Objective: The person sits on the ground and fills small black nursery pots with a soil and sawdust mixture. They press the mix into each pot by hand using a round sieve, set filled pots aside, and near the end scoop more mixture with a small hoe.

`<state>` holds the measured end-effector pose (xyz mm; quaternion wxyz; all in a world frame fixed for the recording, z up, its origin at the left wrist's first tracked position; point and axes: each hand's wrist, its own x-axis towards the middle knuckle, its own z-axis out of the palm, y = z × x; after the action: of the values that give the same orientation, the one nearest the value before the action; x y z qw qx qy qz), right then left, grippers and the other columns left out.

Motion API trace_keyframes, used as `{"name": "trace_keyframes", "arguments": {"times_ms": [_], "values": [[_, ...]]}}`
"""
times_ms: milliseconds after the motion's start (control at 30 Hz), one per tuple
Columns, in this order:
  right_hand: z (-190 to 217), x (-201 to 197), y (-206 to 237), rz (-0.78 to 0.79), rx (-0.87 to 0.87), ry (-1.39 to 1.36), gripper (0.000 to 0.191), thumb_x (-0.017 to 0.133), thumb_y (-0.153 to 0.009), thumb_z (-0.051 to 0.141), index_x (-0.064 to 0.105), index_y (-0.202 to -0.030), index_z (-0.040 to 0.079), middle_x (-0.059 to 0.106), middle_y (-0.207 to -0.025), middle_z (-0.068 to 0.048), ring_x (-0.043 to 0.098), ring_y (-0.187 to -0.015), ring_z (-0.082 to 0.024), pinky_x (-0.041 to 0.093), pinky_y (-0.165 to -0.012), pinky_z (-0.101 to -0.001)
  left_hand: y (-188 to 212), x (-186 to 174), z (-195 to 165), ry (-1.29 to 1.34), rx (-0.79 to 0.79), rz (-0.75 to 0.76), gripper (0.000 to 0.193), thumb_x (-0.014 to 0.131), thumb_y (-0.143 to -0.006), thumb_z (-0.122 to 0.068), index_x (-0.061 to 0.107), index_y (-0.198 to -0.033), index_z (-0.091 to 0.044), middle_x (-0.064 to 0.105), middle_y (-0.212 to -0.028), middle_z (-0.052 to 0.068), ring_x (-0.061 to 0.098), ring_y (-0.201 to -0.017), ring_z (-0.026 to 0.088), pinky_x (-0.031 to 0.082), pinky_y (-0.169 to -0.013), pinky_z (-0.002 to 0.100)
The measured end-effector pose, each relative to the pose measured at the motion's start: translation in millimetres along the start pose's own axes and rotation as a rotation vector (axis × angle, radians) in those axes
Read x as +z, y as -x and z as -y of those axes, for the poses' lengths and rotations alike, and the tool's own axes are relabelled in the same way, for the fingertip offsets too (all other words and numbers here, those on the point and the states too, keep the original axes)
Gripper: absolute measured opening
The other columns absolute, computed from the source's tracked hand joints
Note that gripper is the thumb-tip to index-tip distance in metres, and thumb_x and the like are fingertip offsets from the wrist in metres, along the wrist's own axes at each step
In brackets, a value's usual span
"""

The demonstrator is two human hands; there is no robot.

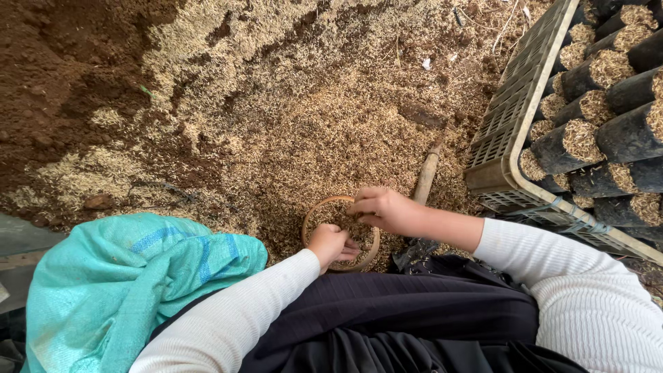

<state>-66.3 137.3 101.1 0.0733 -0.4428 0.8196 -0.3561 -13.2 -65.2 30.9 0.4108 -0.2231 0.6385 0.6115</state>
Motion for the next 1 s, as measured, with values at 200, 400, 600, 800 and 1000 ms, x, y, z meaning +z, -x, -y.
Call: {"name": "trace_keyframes", "arguments": {"times_ms": [200, 400, 600, 800, 1000], "values": [[-11.2, 26.3, 10.4, 0.000, -0.159, 0.124, 0.035, 0.069, -0.071, -0.010, 0.078, -0.103, 0.001, 0.075, -0.106, -0.013, 0.072, -0.100, -0.028, 0.062, -0.089, -0.0356, -2.9, -0.2, 2.6, 0.017, -0.005, -0.017, 0.025, 0.047, -0.103, -0.008, 0.059, -0.111, 0.012, 0.070, -0.102, 0.025, 0.076, -0.092, 0.035, 0.066, -0.083, 0.042], [-19.5, 18.3, -0.1, 0.024, 0.003, 0.032, 0.037, 0.071, -0.077, -0.011, 0.078, -0.110, 0.002, 0.073, -0.113, -0.011, 0.067, -0.104, -0.025, 0.059, -0.093, -0.0340, -0.2, 0.1, 2.9, 0.023, 0.005, -0.007, 0.029, 0.046, -0.103, -0.009, 0.058, -0.112, 0.015, 0.071, -0.102, 0.024, 0.076, -0.093, 0.034, 0.066, -0.085, 0.041], [0.3, 15.9, 3.1, 0.052, -0.121, 0.109, 0.043, 0.070, -0.066, -0.010, 0.077, -0.107, -0.001, 0.072, -0.115, -0.014, 0.065, -0.110, -0.028, 0.056, -0.097, -0.0366, 0.1, -2.3, 3.0, 0.050, 0.013, 0.021, 0.026, 0.044, -0.103, -0.008, 0.058, -0.115, 0.011, 0.070, -0.104, 0.026, 0.075, -0.094, 0.035, 0.065, -0.087, 0.042], [1.7, 27.4, 18.8, 0.024, -0.234, 0.127, 0.037, 0.072, -0.068, -0.006, 0.076, -0.105, -0.004, 0.071, -0.113, -0.015, 0.065, -0.112, -0.030, 0.055, -0.098, -0.0364, 4.6, 1.3, 2.9, 0.052, 0.031, 0.008, 0.029, 0.045, -0.103, -0.007, 0.058, -0.117, 0.016, 0.069, -0.103, 0.025, 0.075, -0.095, 0.036, 0.066, -0.088, 0.043], [-25.6, 29.8, 4.9, 0.062, -0.082, -0.054, 0.030, 0.072, -0.083, -0.008, 0.079, -0.109, 0.006, 0.075, -0.115, -0.008, 0.069, -0.107, -0.022, 0.062, -0.093, -0.0270, 8.1, 1.9, -1.5, 0.047, -0.017, -0.024, 0.034, 0.045, -0.104, -0.008, 0.048, -0.131, 0.010, 0.069, -0.108, 0.026, 0.074, -0.101, 0.035, 0.064, -0.091, 0.041]]}}
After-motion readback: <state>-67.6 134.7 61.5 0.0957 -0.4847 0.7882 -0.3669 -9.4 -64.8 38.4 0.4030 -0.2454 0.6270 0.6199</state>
